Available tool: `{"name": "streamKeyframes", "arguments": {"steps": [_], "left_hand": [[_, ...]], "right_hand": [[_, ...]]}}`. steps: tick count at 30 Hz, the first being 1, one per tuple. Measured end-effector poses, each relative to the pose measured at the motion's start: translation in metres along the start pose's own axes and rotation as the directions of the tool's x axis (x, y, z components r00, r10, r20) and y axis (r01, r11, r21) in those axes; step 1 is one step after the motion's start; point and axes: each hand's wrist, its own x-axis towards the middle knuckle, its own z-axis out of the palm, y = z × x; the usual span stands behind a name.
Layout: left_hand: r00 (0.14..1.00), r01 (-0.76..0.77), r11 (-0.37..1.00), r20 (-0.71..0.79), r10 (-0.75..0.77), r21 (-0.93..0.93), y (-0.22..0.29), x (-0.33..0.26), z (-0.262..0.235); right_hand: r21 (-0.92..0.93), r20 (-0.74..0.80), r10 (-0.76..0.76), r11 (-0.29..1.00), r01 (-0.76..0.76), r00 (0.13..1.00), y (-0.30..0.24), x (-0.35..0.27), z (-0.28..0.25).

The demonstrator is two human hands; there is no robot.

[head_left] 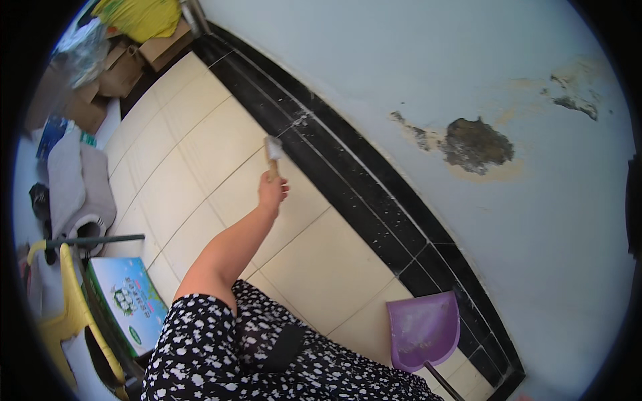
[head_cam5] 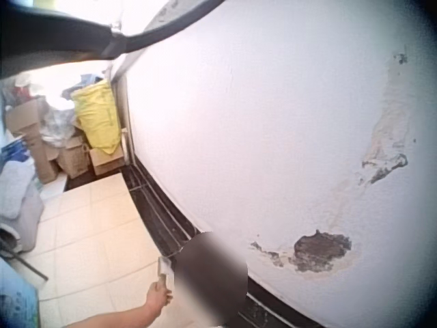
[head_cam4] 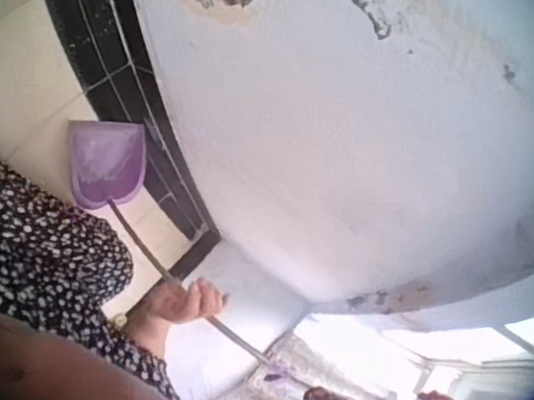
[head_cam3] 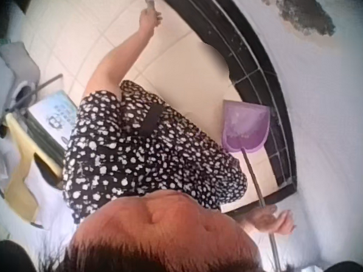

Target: The person uses a small brush to scrub the black tiled skirting board along the wall, dislodging white debris. They then use a purple dustpan to collect the debris from the floor and the brush. The person moves along the wall, repeating the scrubbing and collecting process.

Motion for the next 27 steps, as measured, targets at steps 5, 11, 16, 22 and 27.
{"name": "streamKeyframes", "arguments": {"steps": [5,11,16,22,27], "left_hand": [[0.998,0.056,0.997,0.038,-0.054,-0.053,0.001,0.000,-0.015],[0.990,0.014,1.000,0.142,-0.015,0.008,-0.004,0.002,-0.015],[0.946,-0.030,0.998,0.325,0.013,0.047,0.001,-0.007,0.016],[0.893,-0.447,0.809,0.147,0.424,0.382,-0.013,0.059,-0.005],[0.935,-0.253,0.644,0.010,0.355,0.722,0.039,0.101,-0.005]], "right_hand": [[0.584,0.309,-0.214,0.812,-0.007,0.926,-0.066,0.043,0.123],[0.748,0.119,-0.287,0.655,0.104,0.950,-0.153,0.131,0.224],[0.691,0.060,-0.497,0.647,0.323,0.866,-0.186,0.187,0.289],[0.226,-0.021,-0.629,0.754,0.616,0.777,-0.179,0.297,0.315],[0.054,0.024,-0.579,0.815,0.577,0.815,-0.186,0.325,0.314]]}}
